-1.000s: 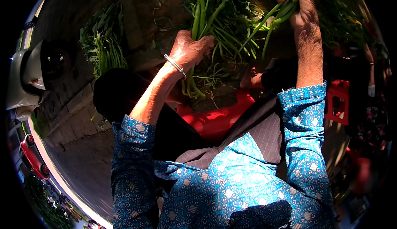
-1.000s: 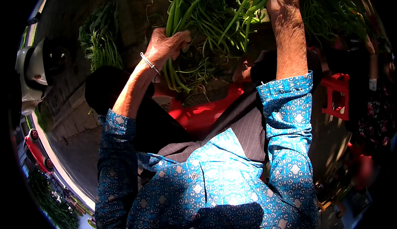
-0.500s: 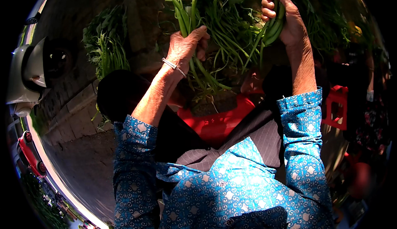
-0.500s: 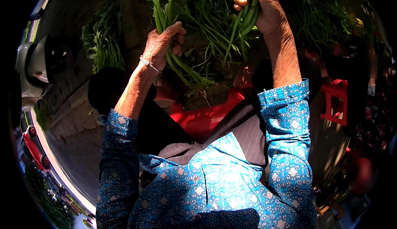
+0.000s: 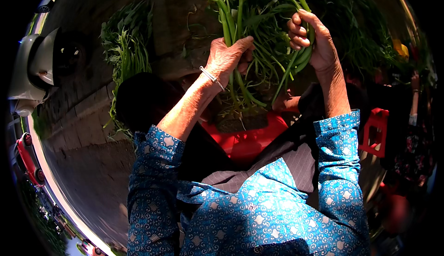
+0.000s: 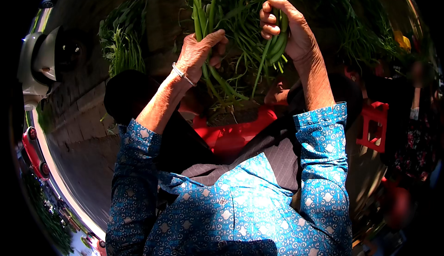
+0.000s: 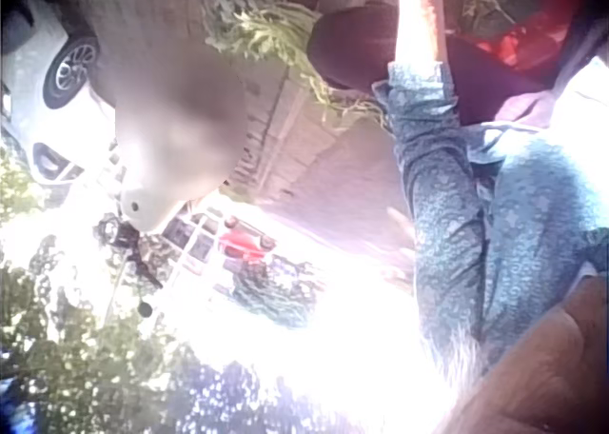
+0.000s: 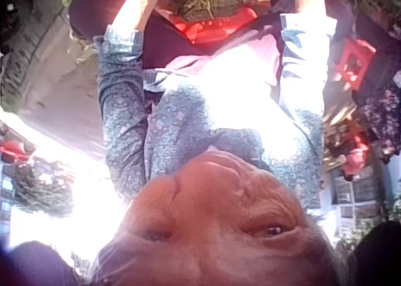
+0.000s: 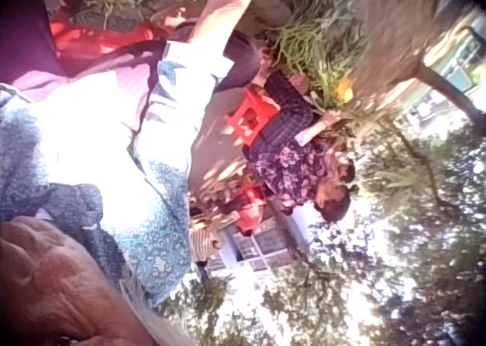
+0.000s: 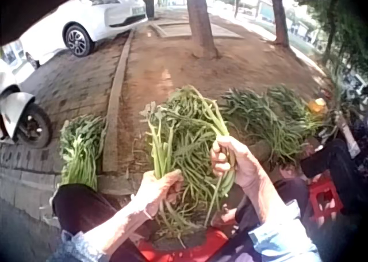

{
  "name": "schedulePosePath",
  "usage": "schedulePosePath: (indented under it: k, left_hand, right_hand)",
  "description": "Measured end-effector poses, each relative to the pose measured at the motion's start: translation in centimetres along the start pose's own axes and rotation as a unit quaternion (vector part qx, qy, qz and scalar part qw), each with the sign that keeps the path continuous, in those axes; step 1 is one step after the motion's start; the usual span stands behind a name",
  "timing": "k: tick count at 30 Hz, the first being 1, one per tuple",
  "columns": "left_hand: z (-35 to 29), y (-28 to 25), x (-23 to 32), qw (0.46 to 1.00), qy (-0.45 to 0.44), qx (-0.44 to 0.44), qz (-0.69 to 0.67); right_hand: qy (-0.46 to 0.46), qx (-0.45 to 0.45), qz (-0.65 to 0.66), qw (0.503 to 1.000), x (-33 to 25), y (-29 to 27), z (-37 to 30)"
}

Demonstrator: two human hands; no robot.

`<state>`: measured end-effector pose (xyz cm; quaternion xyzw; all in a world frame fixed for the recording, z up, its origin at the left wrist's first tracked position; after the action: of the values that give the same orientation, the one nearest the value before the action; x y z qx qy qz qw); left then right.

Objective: The person sorts bunches of green leafy vegetables by hand, removing stems and separating leaves while sitting on a low stool outdoors.

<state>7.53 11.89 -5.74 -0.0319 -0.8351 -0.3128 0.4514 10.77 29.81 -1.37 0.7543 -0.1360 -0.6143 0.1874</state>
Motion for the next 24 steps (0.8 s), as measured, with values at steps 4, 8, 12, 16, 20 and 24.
schedulePosePath:
  k: [4,8,12,16,20,24]
  left_hand:
    - [-0.1,0.3,0.2,1.0,-0.006,-0.012,-0.004]
    - [0.0,0.3,0.1,1.0,0.002,-0.027,0.006]
    - [0.2,0.4,0.1,0.999,0.005,-0.034,0.012]
    - [0.3,0.6,0.3,0.999,0.01,-0.04,0.022]
    - [0.2,0.8,0.4,0.999,0.002,-0.043,0.024]
    - [0.2,0.9,0.4,0.998,-0.001,-0.057,0.035]
  right_hand:
    - [0.04,0.033,-0.04,0.998,1.4,0.0,0.1]
    - [0.002,0.047,-0.064,0.997,2.7,0.4,0.1]
    - [0.043,0.07,-0.185,0.979,2.3,2.0,0.4]
    - [0.052,0.094,-0.225,0.968,2.3,2.1,0.3]
    - [0.028,0.116,-0.26,0.958,2.5,2.0,0.6]
    - [0.024,0.145,-0.274,0.95,2.6,2.3,0.5]
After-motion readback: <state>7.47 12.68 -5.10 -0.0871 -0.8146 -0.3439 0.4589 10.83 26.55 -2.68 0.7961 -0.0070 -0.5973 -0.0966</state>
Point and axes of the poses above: each hand's wrist, its own z-axis towards the middle knuckle, its own y-axis out of the palm, x = y × z, the point moved 5 cm from there along z, towards the middle knuckle, and after that the axes turned 13 degrees about -z, right-handed, at the moved point
